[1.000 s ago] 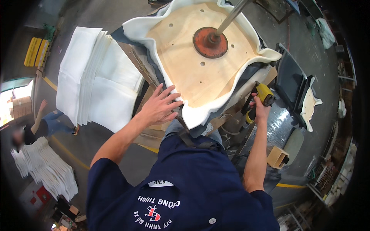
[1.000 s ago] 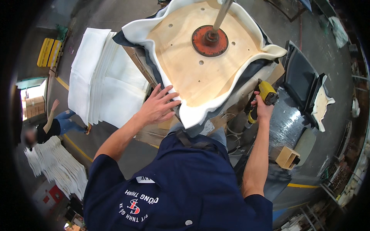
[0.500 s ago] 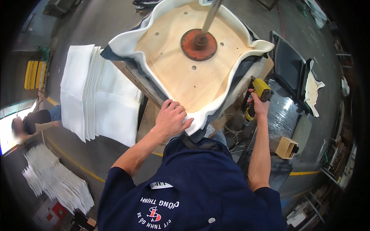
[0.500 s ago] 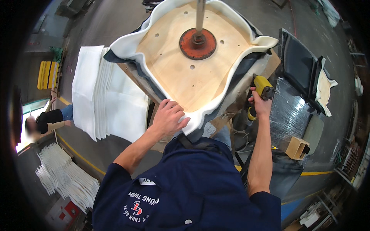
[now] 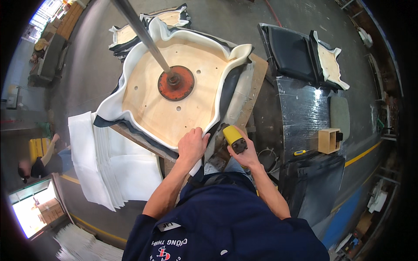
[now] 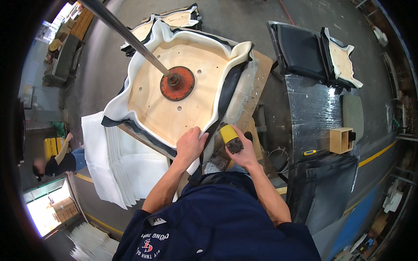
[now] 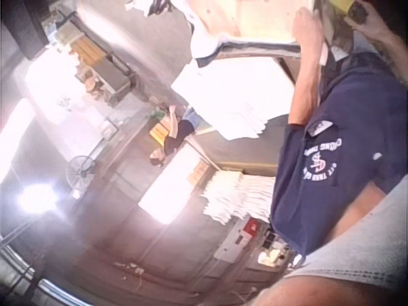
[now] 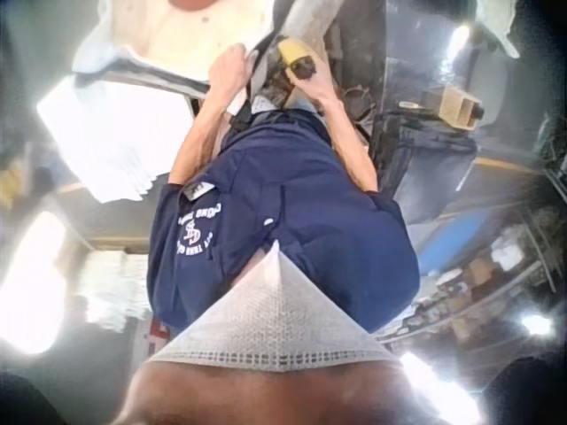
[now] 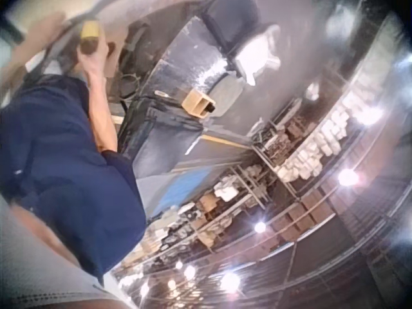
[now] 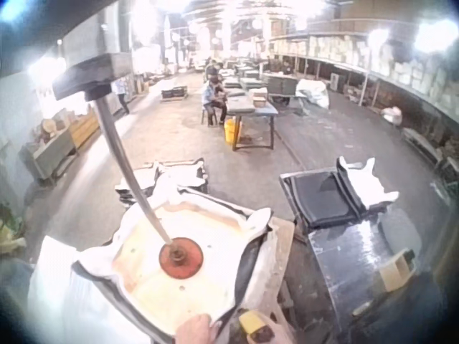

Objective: The person places a white foam sheet onto a beige seat base, aligns it, and then uses a yellow pneumatic staple gun to secure the foam around the perimeter. The person works systematically around the edges, pulling the foam taut before stapling.

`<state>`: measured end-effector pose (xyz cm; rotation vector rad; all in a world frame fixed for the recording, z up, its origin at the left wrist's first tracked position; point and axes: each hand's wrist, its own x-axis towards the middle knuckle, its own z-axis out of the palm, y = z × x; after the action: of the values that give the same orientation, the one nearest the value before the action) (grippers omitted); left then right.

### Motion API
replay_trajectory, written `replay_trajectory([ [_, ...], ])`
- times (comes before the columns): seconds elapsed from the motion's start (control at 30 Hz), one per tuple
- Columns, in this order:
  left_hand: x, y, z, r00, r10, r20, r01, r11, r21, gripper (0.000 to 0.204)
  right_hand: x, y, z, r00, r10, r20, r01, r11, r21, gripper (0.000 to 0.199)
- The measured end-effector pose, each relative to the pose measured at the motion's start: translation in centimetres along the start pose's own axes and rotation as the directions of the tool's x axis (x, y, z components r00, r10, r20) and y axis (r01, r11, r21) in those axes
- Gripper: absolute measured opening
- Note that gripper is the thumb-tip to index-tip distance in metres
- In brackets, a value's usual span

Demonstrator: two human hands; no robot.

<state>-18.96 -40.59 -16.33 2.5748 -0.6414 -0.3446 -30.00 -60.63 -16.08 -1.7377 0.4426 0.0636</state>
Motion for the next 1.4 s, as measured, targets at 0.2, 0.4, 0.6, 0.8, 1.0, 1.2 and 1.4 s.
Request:
replay_trajectory([
  [0.2,-0.7,2.4,0.1,1.0,0.01,0.023,-0.012,0.996,0.09,0.024,0.7,0.4,-0.5,1.0,-0.016,0.025,0.016,1.0,-0.012,0.071],
  [0.4,-1.0,4.2,1.3,0.993,-0.017,-0.113,0.03,0.993,0.114,0.031,0.8,0.2,-0.2,0.998,-0.063,0.01,0.063,0.998,0.015,0.069],
  [0.6,-1.1,1.2,0.5,0.994,-0.051,-0.095,0.067,0.984,0.167,0.032,0.6,3.0,0.7,0.999,-0.004,0.04,-0.006,0.969,0.247,0.064],
  [0.8,1.8,-4.4,0.4,0.91,0.374,-0.179,-0.337,0.918,0.209,0.04,0.9,0.3,0.0,0.983,0.092,0.159,-0.114,0.984,0.139,0.069],
  [1.0,3.7,-5.7,0.7,0.839,0.449,-0.306,-0.427,0.893,0.14,0.037,1.6,-4.3,1.3,0.949,0.218,0.228,-0.23,0.973,0.024,0.068],
  [1.2,4.1,-7.0,1.8,0.896,0.324,-0.306,-0.317,0.946,0.073,0.036,3.8,-6.2,3.0,0.89,0.378,0.254,-0.353,0.925,-0.141,0.067],
  [1.4,4.0,-7.5,2.3,0.908,0.292,-0.299,-0.288,0.956,0.059,0.038,4.7,-8.4,4.9,0.912,0.368,0.182,-0.333,0.923,-0.193,0.027],
])
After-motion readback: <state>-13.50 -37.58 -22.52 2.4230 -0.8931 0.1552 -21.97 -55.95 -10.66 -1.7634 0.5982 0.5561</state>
